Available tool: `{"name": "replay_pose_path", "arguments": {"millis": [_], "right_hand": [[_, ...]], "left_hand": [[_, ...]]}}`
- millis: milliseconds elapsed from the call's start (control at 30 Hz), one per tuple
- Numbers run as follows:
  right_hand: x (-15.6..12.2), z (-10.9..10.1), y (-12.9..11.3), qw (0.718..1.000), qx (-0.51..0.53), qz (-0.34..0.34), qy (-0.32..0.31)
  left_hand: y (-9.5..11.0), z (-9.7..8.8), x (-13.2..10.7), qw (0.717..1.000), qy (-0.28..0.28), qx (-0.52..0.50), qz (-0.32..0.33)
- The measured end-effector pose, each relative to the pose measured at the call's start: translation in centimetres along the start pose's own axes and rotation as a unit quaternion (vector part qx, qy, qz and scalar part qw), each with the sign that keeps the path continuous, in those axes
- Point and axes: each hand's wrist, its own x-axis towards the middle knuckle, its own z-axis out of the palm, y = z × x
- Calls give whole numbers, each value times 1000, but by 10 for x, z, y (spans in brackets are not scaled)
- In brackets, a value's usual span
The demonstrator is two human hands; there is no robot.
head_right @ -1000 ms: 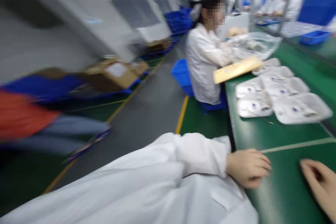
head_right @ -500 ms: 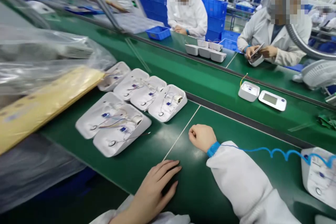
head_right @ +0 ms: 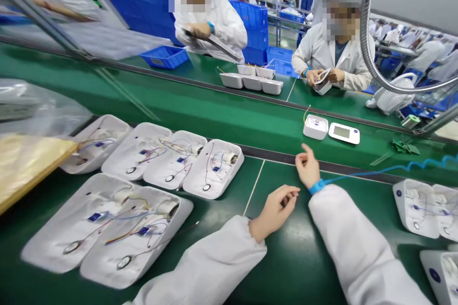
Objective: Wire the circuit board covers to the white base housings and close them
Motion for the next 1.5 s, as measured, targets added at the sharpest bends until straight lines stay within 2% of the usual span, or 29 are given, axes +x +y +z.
{"name": "replay_pose_path", "arguments": {"millis": [67, 167, 233, 300, 400, 500, 533, 567, 600, 667, 733, 767, 800, 867, 933, 967, 1000, 1067, 1133, 1267, 1367, 1500], "right_hand": [[40, -19, 4, 999, -22, 30, 21], [91, -39, 5, 995, -65, 77, 26], [106, -47, 2, 992, -90, 90, 22], [103, -53, -4, 990, -108, 87, 22], [67, -68, -10, 991, -121, 59, 20], [6, -90, -8, 992, -127, 24, 4], [-16, -98, -5, 992, -125, 10, -11], [-38, -105, -1, 992, -123, -23, -33], [-59, -111, 2, 990, -121, -47, -59], [-91, -120, 8, 985, -113, -81, -106], [-106, -124, 13, 983, -91, -77, -140], [-104, -125, 15, 984, -80, -65, -148], [-96, -126, 17, 985, -75, -51, -146], [-61, -129, 24, 988, -100, -31, -111], [-10, -131, 34, 980, -189, -37, -44], [18, -132, 39, 969, -239, -43, -31], [45, -131, 45, 954, -294, -51, -31], [89, -127, 54, 910, -405, -50, -74], [118, -120, 61, 898, -428, -33, -98], [137, -106, 59, 883, -455, 6, -111], [135, -104, 53, 881, -465, 9, -90], [127, -100, 51, 889, -450, -6, -90]], "left_hand": [[-2, -3, -3, 1000, -9, -15, -26], [-2, -7, -5, 1000, -21, -23, -3], [-3, -10, -4, 999, -23, -22, 15], [-4, -14, -3, 1000, -10, -12, 27], [-7, -23, 0, 997, 64, 2, 35], [-16, -33, 4, 983, 183, 1, 17], [-20, -36, 5, 978, 210, 5, 1], [-23, -38, 7, 976, 215, 14, -16], [-26, -39, 8, 980, 194, 33, -29], [-29, -39, 9, 991, 90, 94, -33], [-28, -38, 9, 986, -42, 159, -4], [-26, -38, 9, 979, -92, 184, 11], [-24, -38, 8, 971, -125, 202, 23], [-19, -35, 7, 961, -159, 224, 33], [-13, -30, 4, 955, -178, 235, 31], [-11, -26, 2, 953, -187, 238, 28], [-8, -22, 0, 951, -193, 241, 24], [-3, -14, -5, 950, -195, 244, 17], [0, -9, -9, 952, -185, 244, 11], [3, -13, -18, 959, -175, 224, -7], [2, -21, -23, 965, -165, 205, -17], [-4, -26, -26, 977, -115, 176, -17]]}}
